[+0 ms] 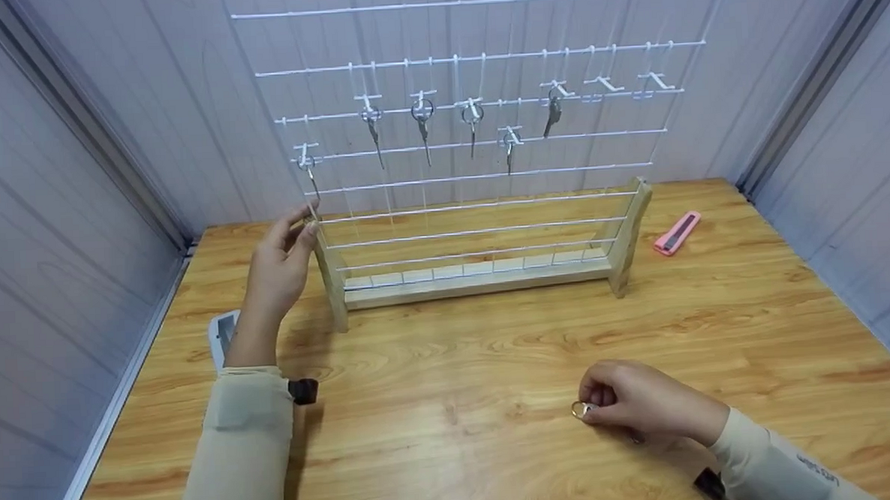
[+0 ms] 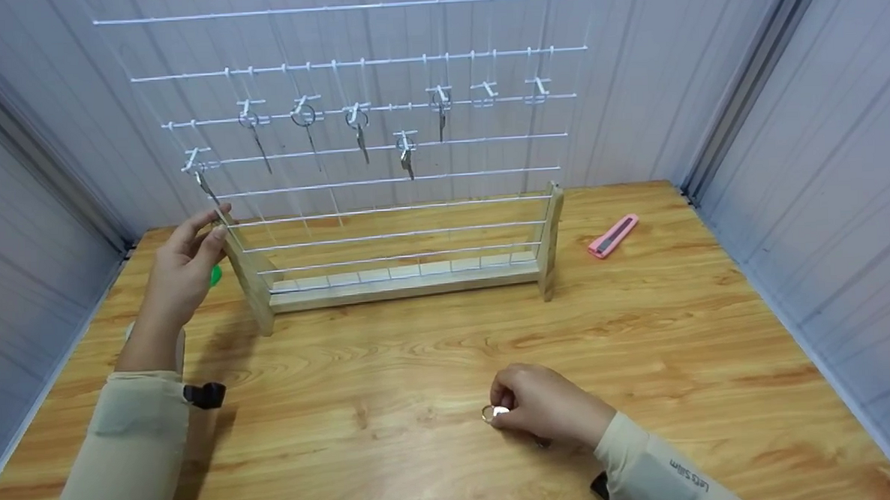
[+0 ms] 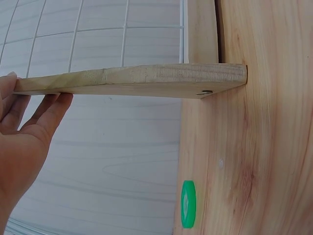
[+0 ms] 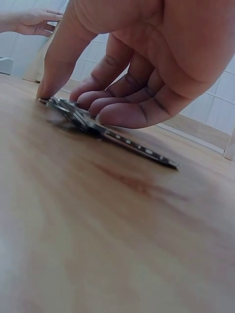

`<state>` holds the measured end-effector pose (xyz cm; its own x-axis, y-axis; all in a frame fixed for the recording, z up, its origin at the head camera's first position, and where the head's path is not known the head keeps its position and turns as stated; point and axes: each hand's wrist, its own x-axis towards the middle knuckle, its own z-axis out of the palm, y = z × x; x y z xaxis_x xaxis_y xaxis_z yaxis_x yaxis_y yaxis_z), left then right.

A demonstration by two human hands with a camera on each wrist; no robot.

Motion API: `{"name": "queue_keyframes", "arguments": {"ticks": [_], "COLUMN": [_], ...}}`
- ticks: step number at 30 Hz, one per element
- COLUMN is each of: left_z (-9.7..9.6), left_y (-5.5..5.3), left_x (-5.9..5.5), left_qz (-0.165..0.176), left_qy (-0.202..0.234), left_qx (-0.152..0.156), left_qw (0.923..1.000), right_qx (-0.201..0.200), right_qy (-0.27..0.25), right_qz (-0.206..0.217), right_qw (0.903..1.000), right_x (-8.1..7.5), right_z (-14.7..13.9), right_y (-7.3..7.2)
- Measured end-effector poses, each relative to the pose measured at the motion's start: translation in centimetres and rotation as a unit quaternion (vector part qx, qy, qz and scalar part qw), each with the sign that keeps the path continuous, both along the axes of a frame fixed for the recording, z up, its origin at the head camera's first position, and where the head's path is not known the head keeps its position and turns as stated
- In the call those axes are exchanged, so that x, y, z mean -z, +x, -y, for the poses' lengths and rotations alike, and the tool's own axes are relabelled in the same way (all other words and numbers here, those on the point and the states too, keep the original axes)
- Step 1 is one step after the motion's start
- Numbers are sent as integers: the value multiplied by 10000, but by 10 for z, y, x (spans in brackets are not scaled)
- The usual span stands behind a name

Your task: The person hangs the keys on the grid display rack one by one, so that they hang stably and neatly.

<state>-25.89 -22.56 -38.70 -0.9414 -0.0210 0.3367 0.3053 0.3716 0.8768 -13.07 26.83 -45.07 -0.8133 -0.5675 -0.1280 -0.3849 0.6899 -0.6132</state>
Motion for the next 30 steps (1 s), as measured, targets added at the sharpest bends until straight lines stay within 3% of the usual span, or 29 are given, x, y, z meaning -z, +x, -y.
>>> {"name": "queue_keyframes", "arguments": {"ticks": [9, 30], "left_z": [-1, 3], "left_y": [2, 0], "left_x": [5, 0], "left_qz": [104, 11], "left_qy": [-8, -62], "left_qx": [24, 72], "left_qw": [9999, 10000], "right_qx": [116, 95], "right_qy": [-140, -84], "right_qz": [383, 659], "right_qw": [9991, 9977], "right_x": [5, -3], "right_z": [-1, 4], "right_y": [3, 1]}}
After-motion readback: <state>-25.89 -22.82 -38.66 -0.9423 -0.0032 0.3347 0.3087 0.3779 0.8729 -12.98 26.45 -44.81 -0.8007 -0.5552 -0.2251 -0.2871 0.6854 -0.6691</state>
